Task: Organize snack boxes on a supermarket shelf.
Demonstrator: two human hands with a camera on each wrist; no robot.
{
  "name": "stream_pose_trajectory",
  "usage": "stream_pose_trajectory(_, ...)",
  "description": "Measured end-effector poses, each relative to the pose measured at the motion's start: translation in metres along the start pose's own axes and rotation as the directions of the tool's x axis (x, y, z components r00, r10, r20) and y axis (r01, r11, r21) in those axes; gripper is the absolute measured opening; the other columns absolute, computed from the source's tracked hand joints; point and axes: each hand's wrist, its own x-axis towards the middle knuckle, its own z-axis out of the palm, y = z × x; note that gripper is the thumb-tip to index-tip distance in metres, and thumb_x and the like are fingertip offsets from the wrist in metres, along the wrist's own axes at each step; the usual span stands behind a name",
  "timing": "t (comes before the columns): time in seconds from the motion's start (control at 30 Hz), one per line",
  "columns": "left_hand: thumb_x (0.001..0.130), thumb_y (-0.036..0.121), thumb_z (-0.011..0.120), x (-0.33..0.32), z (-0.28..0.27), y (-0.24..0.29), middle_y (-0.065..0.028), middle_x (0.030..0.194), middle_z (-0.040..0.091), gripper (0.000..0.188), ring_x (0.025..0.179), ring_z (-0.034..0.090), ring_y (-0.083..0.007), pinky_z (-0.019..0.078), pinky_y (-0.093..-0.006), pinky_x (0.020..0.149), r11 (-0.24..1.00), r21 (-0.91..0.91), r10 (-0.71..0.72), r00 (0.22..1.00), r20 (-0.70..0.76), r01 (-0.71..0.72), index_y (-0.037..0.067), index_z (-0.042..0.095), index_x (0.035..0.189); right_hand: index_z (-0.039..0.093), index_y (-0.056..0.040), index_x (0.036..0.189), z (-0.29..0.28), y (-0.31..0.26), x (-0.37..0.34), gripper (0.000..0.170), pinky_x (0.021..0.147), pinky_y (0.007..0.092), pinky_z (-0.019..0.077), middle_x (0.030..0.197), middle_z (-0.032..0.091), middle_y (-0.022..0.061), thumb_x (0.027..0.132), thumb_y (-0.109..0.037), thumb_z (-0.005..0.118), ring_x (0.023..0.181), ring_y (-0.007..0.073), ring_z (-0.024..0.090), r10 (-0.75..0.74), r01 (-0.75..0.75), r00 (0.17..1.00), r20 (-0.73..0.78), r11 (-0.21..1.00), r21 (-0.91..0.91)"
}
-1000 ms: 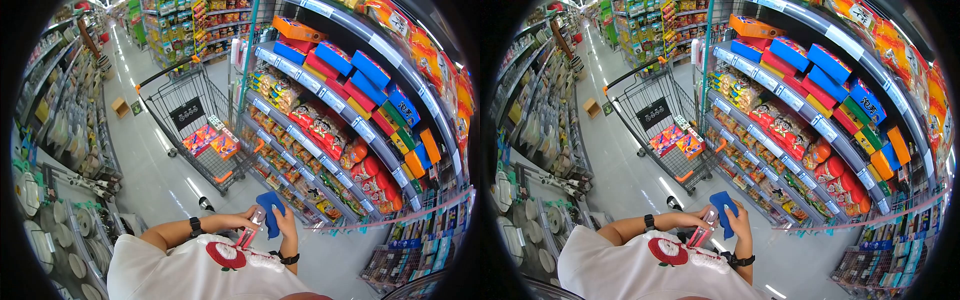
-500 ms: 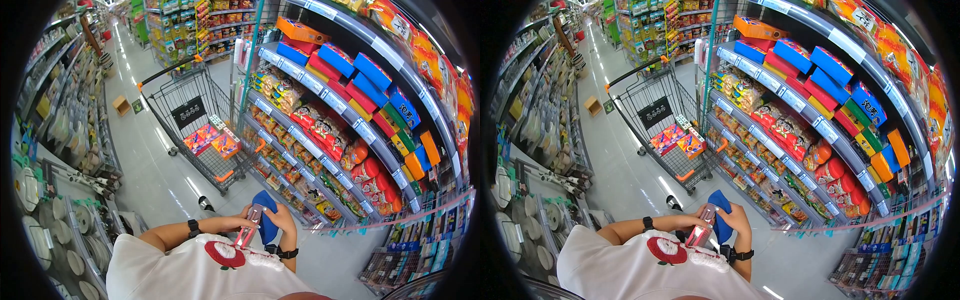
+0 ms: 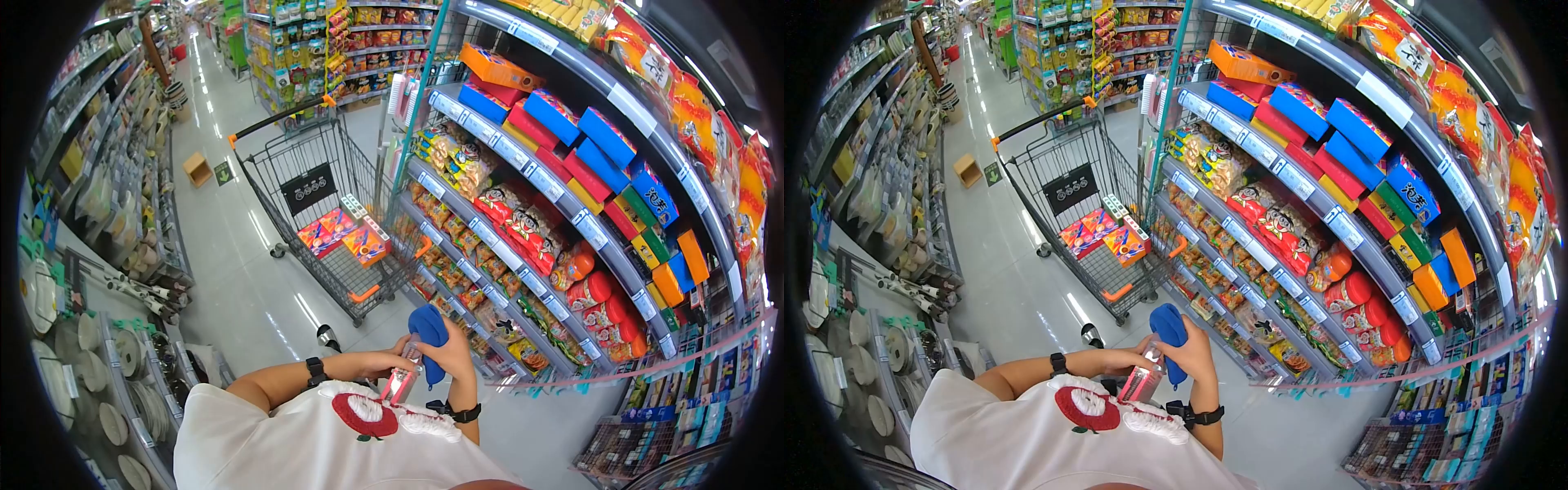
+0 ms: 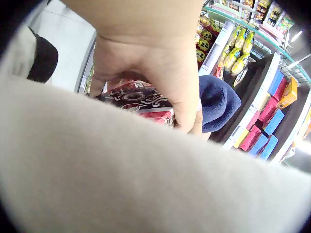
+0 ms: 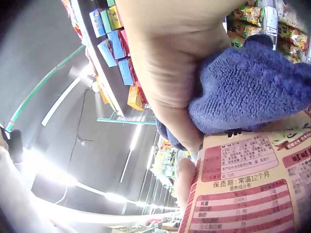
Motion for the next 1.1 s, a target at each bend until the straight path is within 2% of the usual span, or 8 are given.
stream_pose_trajectory(0.17,0.077,0.029,0.067,-0.016,0.015,0.026,-0.0075,0.124,0.039,0.095,0.109,0.046,-0.017,0.0384,-0.0347,0.093,0.999,-0.033,0.021,1.0,-0.018,-0.022,0.017,0.0,0.143,0.056,0.0034,0.108,0.015,0.016,0.001,0.05,0.078,0.0316,0.049,0.094,0.065,0.0179,0.07,-0.023,0.073,0.087,0.0239,0.065,0.037,-0.04,0.997,-0.072,0.998,-0.047)
stream_pose_trajectory(0.43,0.079,0.032,0.068,-0.034,0.034,0.049,-0.0047,0.12,0.041,0.087,0.1,0.049,-0.0131,0.0409,-0.033,0.09,0.999,-0.045,0.003,1.0,-0.002,-0.003,0.016,0.008,0.141,0.054,-0.0007,0.116,0.01,0.056,-0.004,0.048,0.081,0.0316,0.048,0.101,0.065,0.0149,0.082,-0.033,0.062,0.093,0.0224,0.063,0.226,-0.224,0.972,0.069,0.974,-0.045)
stream_pose_trajectory(0.7,0.083,0.035,0.062,-0.012,0.033,0.046,-0.0055,0.112,0.05,0.071,0.097,0.054,-0.0137,0.0438,-0.0293,0.086,0.996,0.071,-0.063,0.998,0.021,0.062,0.019,0.017,0.135,0.055,0.0,0.115,0.005,0.071,-0.018,0.044,0.08,0.0294,0.0475,0.104,0.064,0.0107,0.081,-0.025,0.064,0.09,0.0153,0.061,0.233,-0.23,0.972,0.014,0.948,0.219)
stream_pose_trajectory(0.8,0.083,0.032,0.062,0.001,0.036,0.033,-0.0051,0.108,0.052,0.066,0.091,0.056,-0.0145,0.0459,-0.0317,0.084,0.998,-0.055,0.004,1.0,-0.022,-0.005,0.018,0.021,0.132,0.056,0.0012,0.112,0.003,0.067,-0.023,0.04,0.078,0.0285,0.0479,0.099,0.064,0.0093,0.079,-0.019,0.067,0.086,0.0145,0.061,0.176,-0.148,0.978,-0.116,0.965,0.218)
stream_pose_trajectory(0.9,0.082,0.028,0.063,0.013,0.035,0.027,-0.0061,0.104,0.055,0.06,0.088,0.057,-0.0155,0.047,-0.035,0.085,0.978,-0.193,-0.094,0.993,-0.076,0.077,0.016,0.027,0.128,0.058,0.0023,0.108,0.007,0.056,-0.032,0.037,0.075,0.0283,0.0485,0.095,0.065,0.008,0.078,-0.017,0.068,0.082,0.014,0.061,0.138,-0.095,0.954,-0.267,0.981,0.168)
stream_pose_trajectory(0.93,0.081,0.028,0.063,0.015,0.038,0.026,-0.0093,0.102,0.057,0.048,0.088,0.058,-0.02,0.0469,-0.0391,0.086,0.961,-0.27,-0.082,0.992,-0.096,0.053,0.011,0.04,0.12,0.058,0.0027,0.107,0.009,0.055,-0.034,0.036,0.074,0.0283,0.0486,0.094,0.065,0.0076,0.078,-0.016,0.068,0.081,0.0138,0.061,0.131,-0.088,0.941,-0.311,0.985,0.15)
stream_pose_trajectory(1.07,0.075,0.039,0.066,0.057,-0.007,-0.008,-0.0094,0.092,0.062,0.037,0.086,0.059,-0.0271,0.0453,-0.0489,0.082,0.867,-0.464,-0.215,0.976,-0.021,0.181,0.009,0.059,0.095,0.058,0.0036,0.106,0.022,0.07,-0.056,0.035,0.072,0.0277,0.0485,0.093,0.064,0.0068,0.078,-0.015,0.069,0.08,0.0122,0.059,0.421,-0.258,0.877,-0.23,0.819,0.513)
stream_pose_trajectory(1.1,0.075,0.038,0.065,0.051,-0.007,-0.005,-0.0091,0.091,0.063,0.037,0.085,0.059,-0.0272,0.0448,-0.0493,0.082,0.855,-0.483,-0.228,0.974,-0.022,0.189,0.009,0.058,0.096,0.058,0.0038,0.107,0.023,0.069,-0.063,0.034,0.073,0.0271,0.0481,0.095,0.064,0.0066,0.078,-0.013,0.068,0.081,0.012,0.059,0.399,-0.252,0.89,-0.219,0.832,0.494)
